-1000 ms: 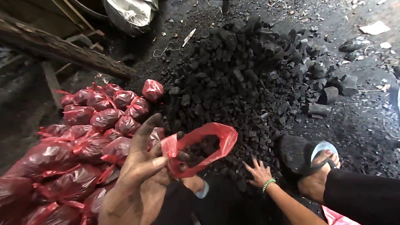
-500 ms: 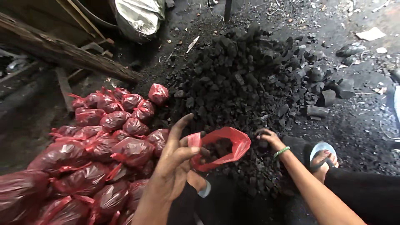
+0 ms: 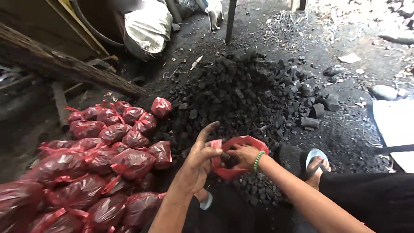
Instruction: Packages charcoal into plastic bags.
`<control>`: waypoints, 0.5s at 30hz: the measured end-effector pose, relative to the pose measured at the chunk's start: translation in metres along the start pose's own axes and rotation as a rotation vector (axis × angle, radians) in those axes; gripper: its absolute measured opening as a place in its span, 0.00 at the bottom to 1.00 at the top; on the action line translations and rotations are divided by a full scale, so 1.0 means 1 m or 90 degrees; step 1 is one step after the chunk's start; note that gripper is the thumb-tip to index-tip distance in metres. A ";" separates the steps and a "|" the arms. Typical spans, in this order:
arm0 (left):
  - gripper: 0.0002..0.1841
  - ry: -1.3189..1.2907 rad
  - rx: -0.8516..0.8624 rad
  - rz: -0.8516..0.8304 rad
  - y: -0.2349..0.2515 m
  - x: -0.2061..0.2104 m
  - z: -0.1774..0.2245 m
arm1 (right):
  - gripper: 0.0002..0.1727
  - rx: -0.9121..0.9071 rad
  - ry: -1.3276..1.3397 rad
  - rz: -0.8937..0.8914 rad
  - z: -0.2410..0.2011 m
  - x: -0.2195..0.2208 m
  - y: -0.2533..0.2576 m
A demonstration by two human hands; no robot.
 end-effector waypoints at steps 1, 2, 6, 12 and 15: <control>0.38 -0.003 0.014 0.013 -0.002 -0.002 0.000 | 0.30 -0.047 0.007 0.032 0.002 -0.004 -0.006; 0.36 -0.007 0.032 0.023 -0.005 -0.006 0.001 | 0.25 -0.114 0.043 0.103 0.005 -0.011 -0.014; 0.32 -0.036 0.077 0.115 -0.014 -0.014 0.010 | 0.12 -0.185 0.404 0.555 0.032 -0.010 -0.031; 0.35 -0.039 0.118 0.113 -0.022 -0.029 0.010 | 0.30 0.164 0.183 0.021 0.098 0.106 0.017; 0.34 -0.024 0.123 0.117 -0.027 -0.039 0.012 | 0.43 0.120 0.045 -0.173 0.087 0.158 0.024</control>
Point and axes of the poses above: each hand's wrist, its own y-axis towards the middle knuckle, its own x-axis out of the palm, z = x × y, the point moved 2 cm from there along y, towards the middle knuckle
